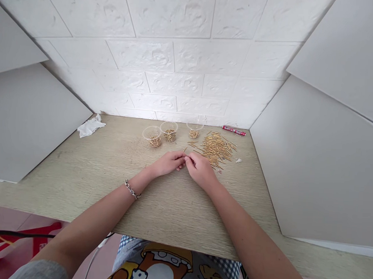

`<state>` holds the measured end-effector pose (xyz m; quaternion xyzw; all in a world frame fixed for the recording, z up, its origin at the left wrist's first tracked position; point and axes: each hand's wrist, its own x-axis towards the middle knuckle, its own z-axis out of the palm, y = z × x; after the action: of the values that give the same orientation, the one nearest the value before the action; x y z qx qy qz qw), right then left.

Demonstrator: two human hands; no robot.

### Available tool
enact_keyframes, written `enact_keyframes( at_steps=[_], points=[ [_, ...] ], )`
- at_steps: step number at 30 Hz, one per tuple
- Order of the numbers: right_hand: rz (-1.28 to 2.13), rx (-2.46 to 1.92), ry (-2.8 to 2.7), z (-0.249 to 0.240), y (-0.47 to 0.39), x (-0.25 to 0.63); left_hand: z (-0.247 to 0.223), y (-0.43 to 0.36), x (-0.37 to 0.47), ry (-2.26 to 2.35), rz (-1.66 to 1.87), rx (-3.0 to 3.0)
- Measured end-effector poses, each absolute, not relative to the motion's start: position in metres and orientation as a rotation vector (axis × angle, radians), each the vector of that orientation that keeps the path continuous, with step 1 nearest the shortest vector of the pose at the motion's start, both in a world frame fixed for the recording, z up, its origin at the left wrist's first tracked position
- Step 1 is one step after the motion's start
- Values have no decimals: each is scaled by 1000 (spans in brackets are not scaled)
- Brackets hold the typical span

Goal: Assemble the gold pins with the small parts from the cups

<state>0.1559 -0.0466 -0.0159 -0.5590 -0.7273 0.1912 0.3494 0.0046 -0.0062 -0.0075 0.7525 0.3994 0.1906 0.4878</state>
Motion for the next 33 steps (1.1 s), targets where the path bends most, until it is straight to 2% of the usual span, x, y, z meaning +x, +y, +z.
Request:
enact_keyframes(
  at_steps=[33],
  points=[
    [491,-1481,-2037,-13,-46,156,-1,-9,6,1054,398,2088]
  ],
)
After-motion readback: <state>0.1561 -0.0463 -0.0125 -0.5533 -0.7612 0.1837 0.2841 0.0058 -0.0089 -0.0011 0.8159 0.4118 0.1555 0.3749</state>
